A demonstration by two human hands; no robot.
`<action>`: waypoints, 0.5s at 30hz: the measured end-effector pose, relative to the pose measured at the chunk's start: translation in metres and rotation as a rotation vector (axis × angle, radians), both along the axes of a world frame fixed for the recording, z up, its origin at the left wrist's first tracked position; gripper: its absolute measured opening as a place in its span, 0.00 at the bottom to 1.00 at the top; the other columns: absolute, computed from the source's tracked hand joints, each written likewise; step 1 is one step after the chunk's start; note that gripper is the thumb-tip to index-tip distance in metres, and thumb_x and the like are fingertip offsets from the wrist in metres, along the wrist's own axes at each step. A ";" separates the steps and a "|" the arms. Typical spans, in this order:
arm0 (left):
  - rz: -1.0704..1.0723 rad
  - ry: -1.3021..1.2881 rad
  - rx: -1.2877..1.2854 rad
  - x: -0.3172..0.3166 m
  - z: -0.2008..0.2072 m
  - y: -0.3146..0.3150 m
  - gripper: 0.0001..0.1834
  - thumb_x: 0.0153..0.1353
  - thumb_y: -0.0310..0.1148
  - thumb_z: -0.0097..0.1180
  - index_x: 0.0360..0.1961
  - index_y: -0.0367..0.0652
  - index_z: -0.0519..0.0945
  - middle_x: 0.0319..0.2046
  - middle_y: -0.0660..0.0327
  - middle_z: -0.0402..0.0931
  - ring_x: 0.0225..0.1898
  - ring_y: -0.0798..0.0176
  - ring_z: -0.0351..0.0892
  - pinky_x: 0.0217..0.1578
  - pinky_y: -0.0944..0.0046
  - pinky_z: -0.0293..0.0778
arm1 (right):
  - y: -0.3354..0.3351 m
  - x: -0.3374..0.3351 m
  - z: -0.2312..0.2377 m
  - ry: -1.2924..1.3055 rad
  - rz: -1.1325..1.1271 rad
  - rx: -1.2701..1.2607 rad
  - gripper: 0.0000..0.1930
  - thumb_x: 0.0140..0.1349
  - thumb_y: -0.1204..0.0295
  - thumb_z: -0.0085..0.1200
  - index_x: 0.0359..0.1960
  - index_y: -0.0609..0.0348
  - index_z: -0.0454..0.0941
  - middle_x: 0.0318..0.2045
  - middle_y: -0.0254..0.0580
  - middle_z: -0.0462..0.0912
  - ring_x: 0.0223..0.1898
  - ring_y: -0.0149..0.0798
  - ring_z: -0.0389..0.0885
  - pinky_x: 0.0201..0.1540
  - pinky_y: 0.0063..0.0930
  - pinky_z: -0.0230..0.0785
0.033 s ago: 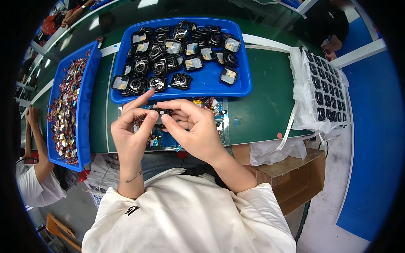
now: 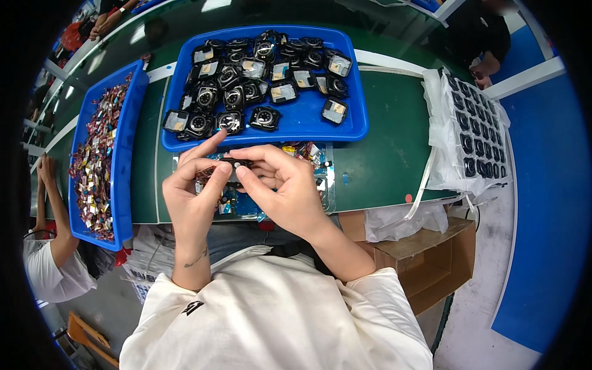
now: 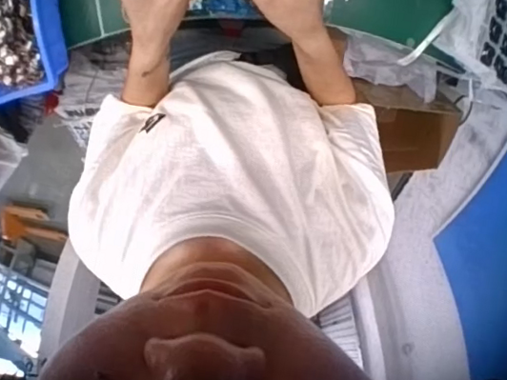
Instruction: Manually assembling small electronic components on a factory line.
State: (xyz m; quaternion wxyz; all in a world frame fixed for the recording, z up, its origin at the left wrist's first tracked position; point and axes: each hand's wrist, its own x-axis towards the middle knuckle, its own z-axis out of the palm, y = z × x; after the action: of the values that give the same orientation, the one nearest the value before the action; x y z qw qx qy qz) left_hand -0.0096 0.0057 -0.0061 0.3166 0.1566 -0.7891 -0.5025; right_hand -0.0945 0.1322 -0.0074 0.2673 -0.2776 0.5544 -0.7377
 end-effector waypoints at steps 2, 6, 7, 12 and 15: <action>0.011 0.004 0.025 0.001 0.001 0.002 0.03 0.50 0.24 0.63 0.28 0.37 0.84 0.48 0.52 0.79 0.48 0.62 0.74 0.48 0.66 0.67 | -0.001 0.000 -0.001 -0.002 -0.008 -0.002 0.11 0.62 0.80 0.52 0.47 0.68 0.75 0.45 0.45 0.81 0.43 0.31 0.81 0.42 0.22 0.79; 0.019 0.016 -0.032 -0.001 0.002 0.006 0.06 0.48 0.24 0.66 0.30 0.37 0.85 0.46 0.54 0.81 0.46 0.60 0.75 0.50 0.61 0.67 | -0.001 0.001 -0.001 -0.021 -0.068 0.028 0.09 0.62 0.80 0.53 0.44 0.68 0.76 0.43 0.46 0.82 0.41 0.30 0.82 0.41 0.21 0.79; 0.018 0.016 -0.032 -0.001 0.001 0.006 0.06 0.48 0.24 0.66 0.30 0.37 0.85 0.46 0.54 0.81 0.46 0.60 0.75 0.50 0.61 0.67 | -0.001 0.000 -0.003 -0.021 -0.069 0.028 0.09 0.62 0.80 0.53 0.44 0.68 0.76 0.43 0.46 0.82 0.41 0.30 0.82 0.41 0.21 0.79; 0.017 0.052 0.061 0.002 -0.003 0.006 0.08 0.46 0.22 0.67 0.31 0.37 0.85 0.40 0.54 0.82 0.38 0.61 0.79 0.44 0.65 0.71 | 0.000 -0.005 -0.007 0.085 -0.181 0.005 0.09 0.60 0.81 0.55 0.42 0.69 0.76 0.40 0.46 0.82 0.37 0.26 0.81 0.37 0.17 0.77; 0.045 0.063 -0.102 0.004 -0.002 0.004 0.08 0.45 0.21 0.67 0.30 0.37 0.85 0.33 0.56 0.82 0.35 0.63 0.79 0.39 0.66 0.71 | 0.001 -0.009 -0.009 0.078 -0.157 0.018 0.08 0.59 0.82 0.55 0.41 0.69 0.76 0.39 0.45 0.83 0.37 0.25 0.81 0.38 0.15 0.75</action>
State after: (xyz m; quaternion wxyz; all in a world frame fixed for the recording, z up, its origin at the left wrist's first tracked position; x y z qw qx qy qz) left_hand -0.0054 0.0094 -0.0079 0.3600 0.1419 -0.7997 -0.4590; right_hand -0.1040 0.1334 -0.0162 0.1892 -0.2595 0.5909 -0.7401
